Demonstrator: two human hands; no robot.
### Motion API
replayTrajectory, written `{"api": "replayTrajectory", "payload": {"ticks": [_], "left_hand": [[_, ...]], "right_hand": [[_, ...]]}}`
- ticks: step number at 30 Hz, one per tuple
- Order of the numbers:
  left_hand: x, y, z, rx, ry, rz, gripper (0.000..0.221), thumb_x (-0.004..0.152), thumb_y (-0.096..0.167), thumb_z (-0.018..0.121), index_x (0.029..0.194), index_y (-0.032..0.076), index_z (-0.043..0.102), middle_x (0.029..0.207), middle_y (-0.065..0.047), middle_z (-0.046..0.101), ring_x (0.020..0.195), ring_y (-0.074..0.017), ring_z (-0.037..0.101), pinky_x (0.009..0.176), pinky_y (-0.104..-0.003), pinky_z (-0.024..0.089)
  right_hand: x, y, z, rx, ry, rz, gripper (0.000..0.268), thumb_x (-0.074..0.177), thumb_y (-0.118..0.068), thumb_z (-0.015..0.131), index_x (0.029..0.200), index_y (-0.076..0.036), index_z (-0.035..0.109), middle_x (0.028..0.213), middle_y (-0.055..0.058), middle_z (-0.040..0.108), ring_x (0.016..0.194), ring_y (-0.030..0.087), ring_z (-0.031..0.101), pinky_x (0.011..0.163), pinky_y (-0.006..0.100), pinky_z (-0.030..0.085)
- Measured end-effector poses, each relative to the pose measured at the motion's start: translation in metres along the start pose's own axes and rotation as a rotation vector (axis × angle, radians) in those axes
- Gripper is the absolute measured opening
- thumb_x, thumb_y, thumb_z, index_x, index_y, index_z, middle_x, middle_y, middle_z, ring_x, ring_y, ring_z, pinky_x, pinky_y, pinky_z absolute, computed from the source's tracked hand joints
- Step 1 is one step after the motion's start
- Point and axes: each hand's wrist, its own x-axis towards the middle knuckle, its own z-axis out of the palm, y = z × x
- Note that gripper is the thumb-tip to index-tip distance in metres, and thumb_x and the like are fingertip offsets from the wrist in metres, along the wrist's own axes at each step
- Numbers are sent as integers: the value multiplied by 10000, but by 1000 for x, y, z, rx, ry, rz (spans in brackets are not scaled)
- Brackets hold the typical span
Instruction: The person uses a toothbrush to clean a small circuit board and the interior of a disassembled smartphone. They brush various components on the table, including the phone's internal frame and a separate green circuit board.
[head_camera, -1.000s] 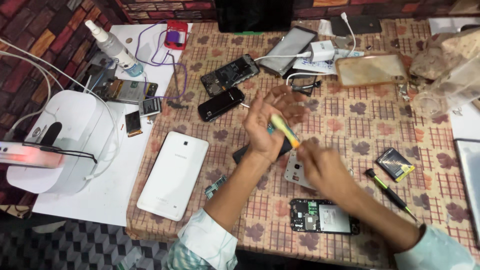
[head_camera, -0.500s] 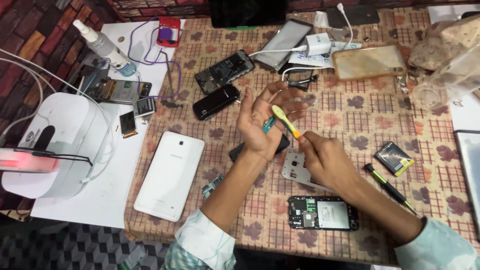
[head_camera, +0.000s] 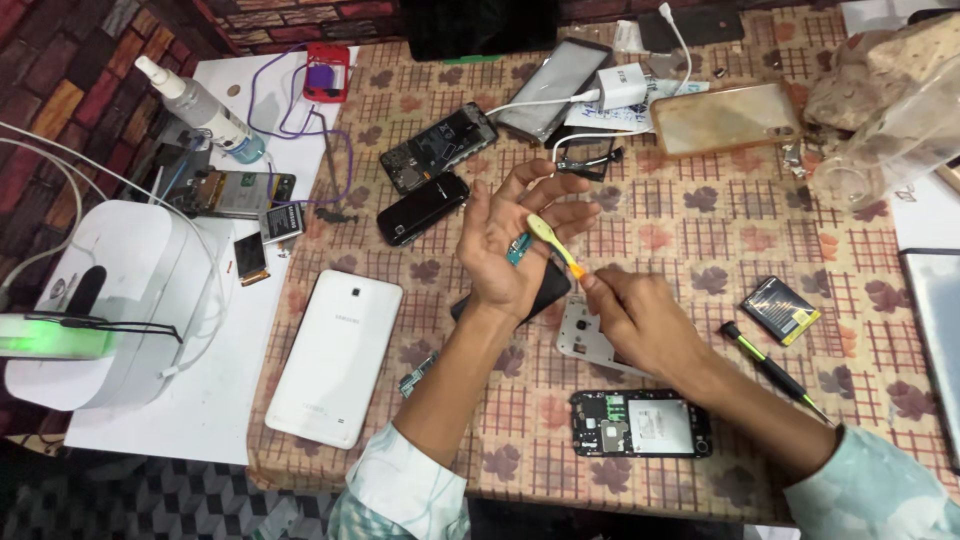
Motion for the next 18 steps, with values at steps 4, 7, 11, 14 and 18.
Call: {"api": "replayTrajectory", "payload": {"ticks": [4,7,11,14,18], "left_hand": [[5,1,5,53,-57,17,681,1073,597,441,1398,2,515,1253,-286,674,1091,-382,707,1024,-513,572],[1,3,6,-2,-64,4,650,1041,574,466,1391,27,496,1290,-273,664,1165,-387,700,1072,-520,561],[2,13,4,-119,-38,-12,602,1037,550,468,1368,49,511,1300,-240,665,1197,-384,693,1070,-530,555],[6,27,-4,-191,46,93,522,1084,474,499,1366,37,535,1292,-221,674,1187,-352,691,1054,-568,557],[10,33,-15,-168,145,117,415,1098,381,538,1355,54,550,1287,-198,681,1179,-332,693,1061,-557,558]], "right_hand": [[4,-6,-10,-6,53,-272,364,1047,-199,473,844,16,686,533,122,653,431,222,654,442,371,513],[2,-5,-13,-33,-44,149,370,1033,-229,376,894,-21,650,548,177,657,389,321,660,425,410,518],[4,-2,-19,-87,59,23,386,1028,-231,460,822,20,669,562,190,656,459,316,687,490,427,529],[5,0,-15,-70,45,-41,382,1031,-236,477,834,23,678,572,197,656,479,320,684,503,423,517],[2,0,-7,-48,39,-7,393,1029,-251,486,831,22,687,570,190,663,472,304,687,494,419,520]]}}
